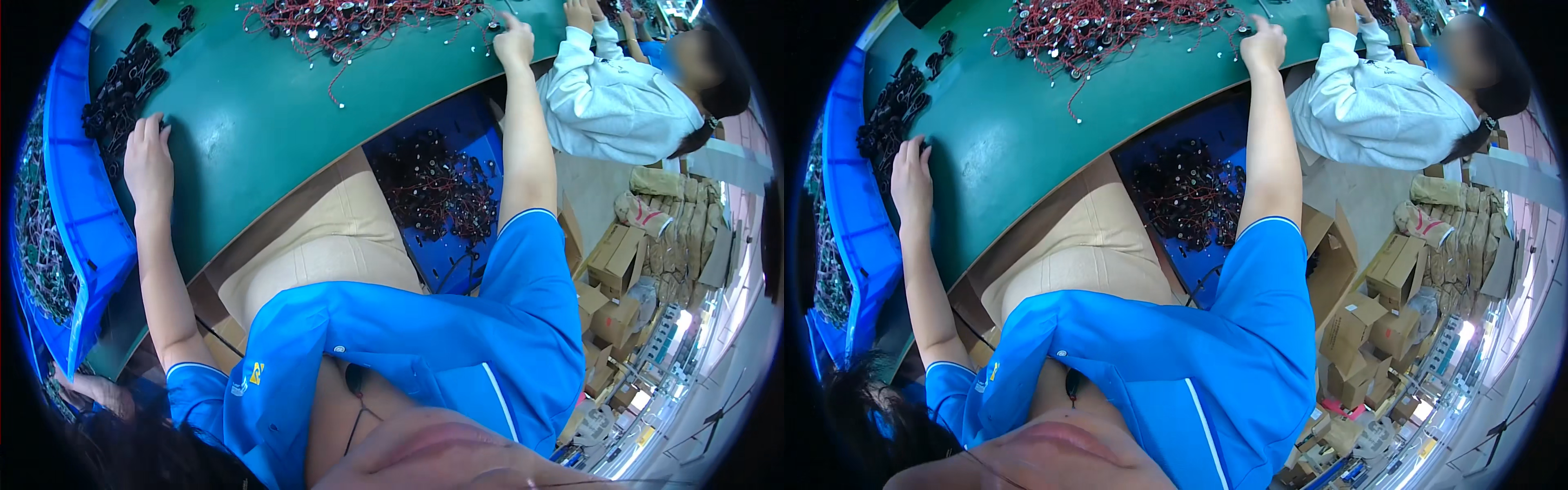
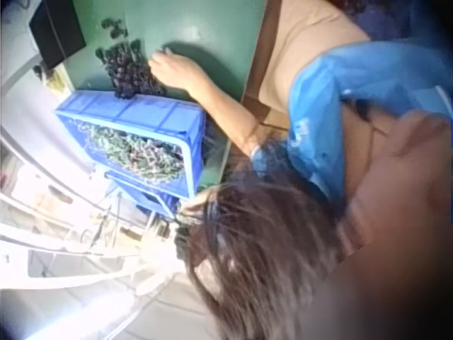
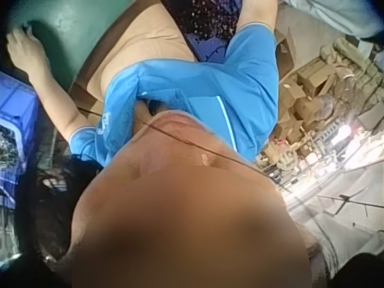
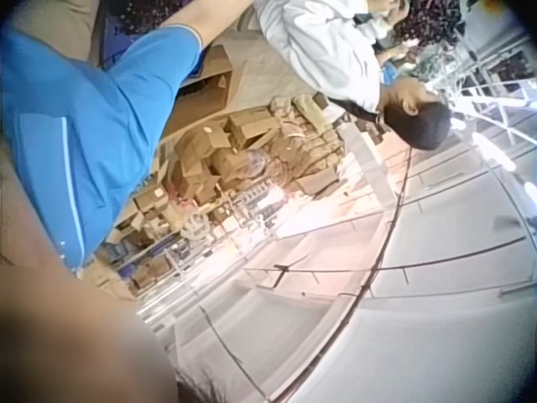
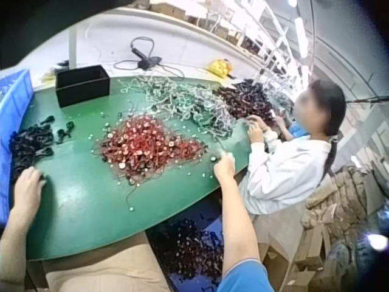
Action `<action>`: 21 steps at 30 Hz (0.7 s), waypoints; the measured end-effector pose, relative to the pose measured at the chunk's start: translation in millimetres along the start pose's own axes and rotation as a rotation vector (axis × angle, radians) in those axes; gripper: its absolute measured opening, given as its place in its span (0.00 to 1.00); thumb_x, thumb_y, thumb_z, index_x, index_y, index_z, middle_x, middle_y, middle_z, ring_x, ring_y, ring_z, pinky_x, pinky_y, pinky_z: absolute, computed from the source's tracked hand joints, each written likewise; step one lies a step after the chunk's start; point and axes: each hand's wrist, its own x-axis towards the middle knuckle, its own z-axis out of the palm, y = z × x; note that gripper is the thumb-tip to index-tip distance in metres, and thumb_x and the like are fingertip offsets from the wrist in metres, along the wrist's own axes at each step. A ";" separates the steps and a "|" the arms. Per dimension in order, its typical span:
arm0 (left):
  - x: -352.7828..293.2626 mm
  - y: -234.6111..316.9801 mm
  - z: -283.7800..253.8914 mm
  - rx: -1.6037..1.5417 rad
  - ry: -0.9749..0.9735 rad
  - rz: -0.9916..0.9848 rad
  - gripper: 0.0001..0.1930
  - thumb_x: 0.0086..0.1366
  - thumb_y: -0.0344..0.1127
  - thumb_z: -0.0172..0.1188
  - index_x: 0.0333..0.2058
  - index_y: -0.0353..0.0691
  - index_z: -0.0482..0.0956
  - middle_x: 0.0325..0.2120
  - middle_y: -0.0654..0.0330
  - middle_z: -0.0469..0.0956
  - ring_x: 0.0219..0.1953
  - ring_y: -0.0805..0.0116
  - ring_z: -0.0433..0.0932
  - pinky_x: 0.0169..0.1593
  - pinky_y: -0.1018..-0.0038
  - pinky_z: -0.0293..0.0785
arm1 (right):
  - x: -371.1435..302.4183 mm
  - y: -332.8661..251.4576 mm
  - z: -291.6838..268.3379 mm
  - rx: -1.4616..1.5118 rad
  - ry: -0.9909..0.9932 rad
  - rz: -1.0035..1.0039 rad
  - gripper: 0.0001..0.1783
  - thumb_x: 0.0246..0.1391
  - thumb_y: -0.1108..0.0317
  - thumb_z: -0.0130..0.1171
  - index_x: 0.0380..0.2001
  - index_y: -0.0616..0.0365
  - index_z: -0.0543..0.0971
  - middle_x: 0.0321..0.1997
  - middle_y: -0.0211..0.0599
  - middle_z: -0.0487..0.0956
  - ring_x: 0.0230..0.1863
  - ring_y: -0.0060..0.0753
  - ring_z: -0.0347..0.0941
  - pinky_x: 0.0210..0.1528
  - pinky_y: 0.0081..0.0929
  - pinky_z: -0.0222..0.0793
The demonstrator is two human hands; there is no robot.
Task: Assembling and inspecting small electronic components with attached wires at a manufacturing workstation.
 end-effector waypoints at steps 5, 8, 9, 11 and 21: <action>-7.1 8.7 -6.4 -0.170 0.020 -0.076 0.11 0.62 0.28 0.55 0.44 0.39 0.75 0.40 0.59 0.76 0.39 0.61 0.76 0.44 0.70 0.72 | -2.2 -14.8 0.9 0.078 -0.204 -0.202 0.13 0.50 0.66 0.55 0.41 0.48 0.80 0.41 0.39 0.75 0.41 0.48 0.72 0.44 0.42 0.70; -10.8 23.6 -11.8 -0.320 0.070 -0.125 0.10 0.61 0.27 0.56 0.42 0.39 0.75 0.39 0.58 0.75 0.39 0.61 0.75 0.44 0.71 0.72 | -37.9 -67.7 -11.4 0.083 -0.161 -0.474 0.09 0.48 0.64 0.59 0.34 0.51 0.79 0.39 0.39 0.75 0.40 0.45 0.72 0.43 0.42 0.70; -9.3 33.2 -13.9 -0.355 0.090 -0.068 0.09 0.61 0.27 0.57 0.41 0.38 0.76 0.39 0.58 0.75 0.39 0.61 0.75 0.43 0.71 0.71 | -49.2 -81.0 -15.4 0.078 -0.096 -0.552 0.09 0.47 0.64 0.60 0.32 0.52 0.79 0.39 0.38 0.75 0.40 0.42 0.72 0.41 0.41 0.70; -9.4 51.7 -18.3 -0.415 0.126 0.036 0.09 0.60 0.26 0.58 0.40 0.37 0.76 0.38 0.57 0.75 0.38 0.61 0.74 0.42 0.72 0.71 | -66.0 -110.9 -23.9 0.041 0.033 -0.656 0.08 0.45 0.64 0.61 0.31 0.52 0.78 0.36 0.36 0.76 0.39 0.39 0.72 0.40 0.37 0.69; -23.2 88.2 -38.6 -0.694 0.050 -0.085 0.08 0.58 0.23 0.59 0.38 0.36 0.75 0.35 0.59 0.74 0.33 0.70 0.72 0.36 0.78 0.68 | -97.0 -194.9 -65.5 0.261 0.252 -0.853 0.08 0.45 0.65 0.63 0.29 0.50 0.75 0.31 0.26 0.77 0.32 0.28 0.72 0.42 0.27 0.61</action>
